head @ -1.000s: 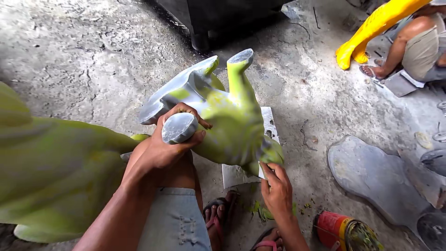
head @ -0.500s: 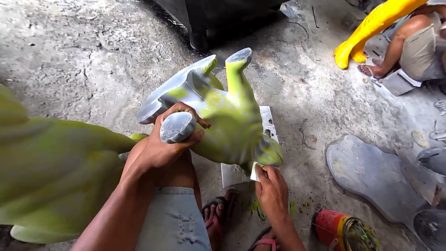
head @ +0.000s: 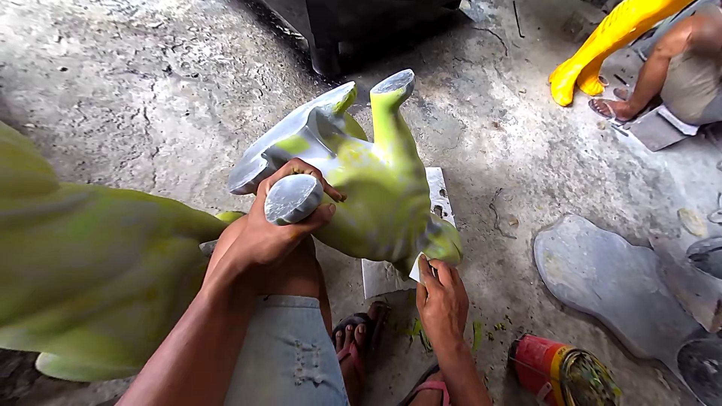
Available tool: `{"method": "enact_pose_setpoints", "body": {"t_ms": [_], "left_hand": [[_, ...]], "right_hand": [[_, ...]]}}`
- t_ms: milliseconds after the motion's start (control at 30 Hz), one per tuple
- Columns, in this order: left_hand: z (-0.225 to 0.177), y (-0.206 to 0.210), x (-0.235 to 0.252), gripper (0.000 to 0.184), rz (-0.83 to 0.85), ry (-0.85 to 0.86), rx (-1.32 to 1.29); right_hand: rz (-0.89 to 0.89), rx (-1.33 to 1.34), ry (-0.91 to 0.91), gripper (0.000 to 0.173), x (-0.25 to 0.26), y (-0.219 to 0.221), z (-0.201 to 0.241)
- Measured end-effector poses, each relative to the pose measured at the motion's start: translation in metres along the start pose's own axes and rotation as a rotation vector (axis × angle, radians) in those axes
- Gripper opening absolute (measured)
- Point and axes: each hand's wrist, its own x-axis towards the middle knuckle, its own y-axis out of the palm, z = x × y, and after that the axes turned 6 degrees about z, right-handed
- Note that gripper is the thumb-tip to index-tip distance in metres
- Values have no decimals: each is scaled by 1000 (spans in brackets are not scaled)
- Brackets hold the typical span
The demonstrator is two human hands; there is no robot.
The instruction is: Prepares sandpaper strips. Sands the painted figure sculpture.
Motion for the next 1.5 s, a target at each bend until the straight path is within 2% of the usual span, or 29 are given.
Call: {"method": "enact_pose_setpoints", "body": {"t_ms": [233, 333, 467, 533, 667, 767, 867, 967, 1100, 1200, 1333, 1433, 1500], "left_hand": [[0, -1, 0, 35, 4, 3, -3], [-4, 1, 1, 37, 3, -9, -1], [-3, 0, 0, 37, 8, -9, -18], [-1, 0, -1, 38, 6, -12, -17], [0, -1, 0, 37, 8, 0, -20], [-2, 0, 0, 37, 2, -8, -27], [-3, -1, 1, 36, 0, -26, -20], [-3, -1, 0, 36, -1, -31, -19], [-3, 1, 0, 36, -3, -10, -2], [-3, 0, 0, 36, -2, -20, -11], [-2, 0, 1, 36, -1, -2, 9], [-4, 1, 2, 36, -13, -13, 16], [-5, 1, 0, 36, -13, -20, 0]], "right_hand": [[-6, -67, -93, 34, -4, 3, -8], [-12, -5, -139, 31, -1, -3, -14], [-72, 180, -14, 31, 18, -17, -30], [-11, 162, 18, 36, 22, -16, -33], [112, -15, -77, 35, 18, -18, -26], [165, -18, -114, 33, 18, -25, -32], [115, 64, -133, 29, 23, -27, -45], [28, 27, -154, 31, 28, -20, -49], [86, -195, -270, 37, 33, -13, -53], [187, -313, -387, 41, 41, -28, -64], [282, -388, -537, 39, 49, -47, -85], [226, -276, -543, 32, 53, -51, -98], [162, -109, -416, 32, 53, -47, -91]]}}
